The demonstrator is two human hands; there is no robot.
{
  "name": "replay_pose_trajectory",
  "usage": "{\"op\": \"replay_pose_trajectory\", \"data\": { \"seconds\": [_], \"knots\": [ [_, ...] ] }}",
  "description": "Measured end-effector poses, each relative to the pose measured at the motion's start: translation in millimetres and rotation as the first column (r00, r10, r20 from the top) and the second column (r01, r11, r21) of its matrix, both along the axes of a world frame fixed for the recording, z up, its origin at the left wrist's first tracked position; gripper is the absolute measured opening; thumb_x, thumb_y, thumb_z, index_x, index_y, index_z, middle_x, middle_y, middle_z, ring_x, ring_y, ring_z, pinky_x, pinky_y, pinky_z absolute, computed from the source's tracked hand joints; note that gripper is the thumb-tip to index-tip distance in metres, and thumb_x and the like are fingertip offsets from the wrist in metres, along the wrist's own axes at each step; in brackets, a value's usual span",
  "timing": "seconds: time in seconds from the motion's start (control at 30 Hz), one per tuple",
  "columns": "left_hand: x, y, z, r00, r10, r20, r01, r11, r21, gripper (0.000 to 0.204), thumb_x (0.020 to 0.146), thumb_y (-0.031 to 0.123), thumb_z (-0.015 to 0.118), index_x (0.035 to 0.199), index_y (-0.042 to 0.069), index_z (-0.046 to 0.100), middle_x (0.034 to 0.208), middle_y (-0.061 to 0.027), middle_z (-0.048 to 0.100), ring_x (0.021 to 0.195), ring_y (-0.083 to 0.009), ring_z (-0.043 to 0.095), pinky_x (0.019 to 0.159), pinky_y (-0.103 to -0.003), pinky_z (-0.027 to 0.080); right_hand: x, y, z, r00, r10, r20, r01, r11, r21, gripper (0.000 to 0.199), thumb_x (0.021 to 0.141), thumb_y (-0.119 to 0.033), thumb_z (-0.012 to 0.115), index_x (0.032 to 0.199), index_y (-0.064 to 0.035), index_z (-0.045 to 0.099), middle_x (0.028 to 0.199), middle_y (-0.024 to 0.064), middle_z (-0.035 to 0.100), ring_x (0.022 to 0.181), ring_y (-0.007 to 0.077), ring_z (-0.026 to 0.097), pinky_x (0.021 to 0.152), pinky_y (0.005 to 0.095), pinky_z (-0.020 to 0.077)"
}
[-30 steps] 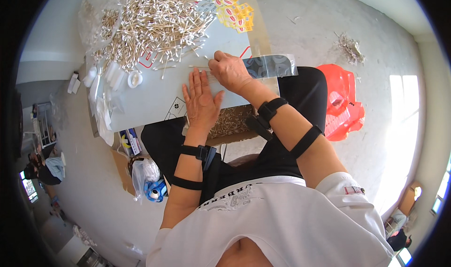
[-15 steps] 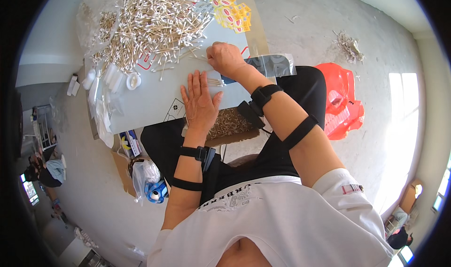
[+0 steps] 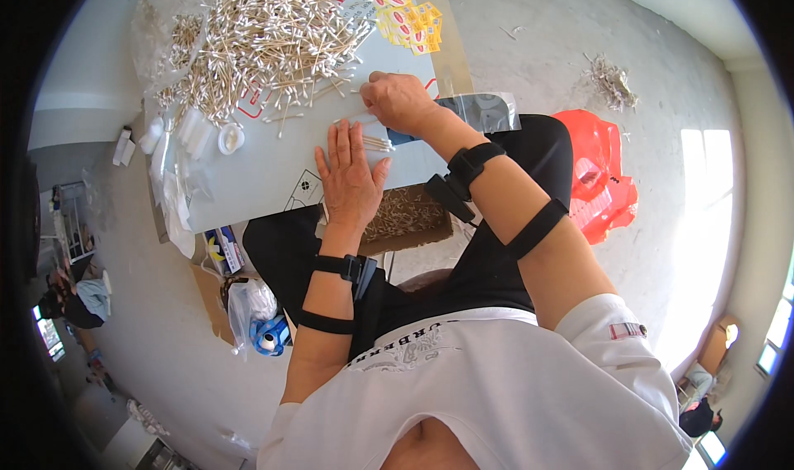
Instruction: Packaging cotton swabs into small plastic cases and applying labels.
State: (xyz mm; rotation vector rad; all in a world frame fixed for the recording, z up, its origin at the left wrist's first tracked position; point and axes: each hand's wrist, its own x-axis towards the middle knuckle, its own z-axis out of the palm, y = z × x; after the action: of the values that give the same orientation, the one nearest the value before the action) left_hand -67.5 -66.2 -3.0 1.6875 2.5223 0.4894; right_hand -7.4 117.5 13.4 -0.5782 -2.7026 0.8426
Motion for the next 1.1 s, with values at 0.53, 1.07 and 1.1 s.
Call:
{"op": "replay_pose_trajectory", "data": {
  "seconds": [0.53, 1.07, 1.1],
  "knots": [
    [-2, -1, -1, 1.0, 0.002, 0.007, -0.002, 1.0, 0.005, 0.075, 0.09, 0.042, 0.06, 0.147, 0.003, 0.031, 0.154, -0.0146, 0.029, 0.145, -0.0325, 0.022, 0.116, -0.056, 0.013, 95, -51, 23, 0.998, -0.057, 0.025, 0.062, 0.896, -0.439, 0.011, 0.077, -0.01, 0.069, 0.078, -0.0009, 0.062, 0.068, 0.0135, 0.064, 0.068, 0.0332, 0.062, 0.065, 0.0399, 0.0491],
    [-2, -4, 6, 0.998, -0.037, 0.052, 0.033, 0.997, 0.067, 0.074, 0.085, 0.034, 0.067, 0.143, -0.001, 0.036, 0.147, -0.0171, 0.037, 0.141, -0.0361, 0.027, 0.115, -0.056, 0.016, 45, -56, -1, 0.951, -0.239, -0.197, 0.23, 0.971, -0.067, 0.04, 0.068, -0.009, 0.077, 0.104, -0.0046, 0.063, 0.106, 0.0128, 0.055, 0.097, 0.0325, 0.06, 0.081, 0.0391, 0.0514],
    [-2, -5, 7, 0.997, -0.046, 0.06, 0.041, 0.996, 0.076, 0.072, 0.085, 0.032, 0.067, 0.141, -0.001, 0.038, 0.145, -0.0175, 0.037, 0.14, -0.0368, 0.028, 0.115, -0.056, 0.017, 45, -55, -1, 0.95, -0.241, -0.197, 0.232, 0.97, -0.068, 0.04, 0.068, -0.009, 0.077, 0.104, -0.0046, 0.063, 0.106, 0.0128, 0.055, 0.097, 0.0325, 0.06, 0.081, 0.0391, 0.0514]
  ]
}}
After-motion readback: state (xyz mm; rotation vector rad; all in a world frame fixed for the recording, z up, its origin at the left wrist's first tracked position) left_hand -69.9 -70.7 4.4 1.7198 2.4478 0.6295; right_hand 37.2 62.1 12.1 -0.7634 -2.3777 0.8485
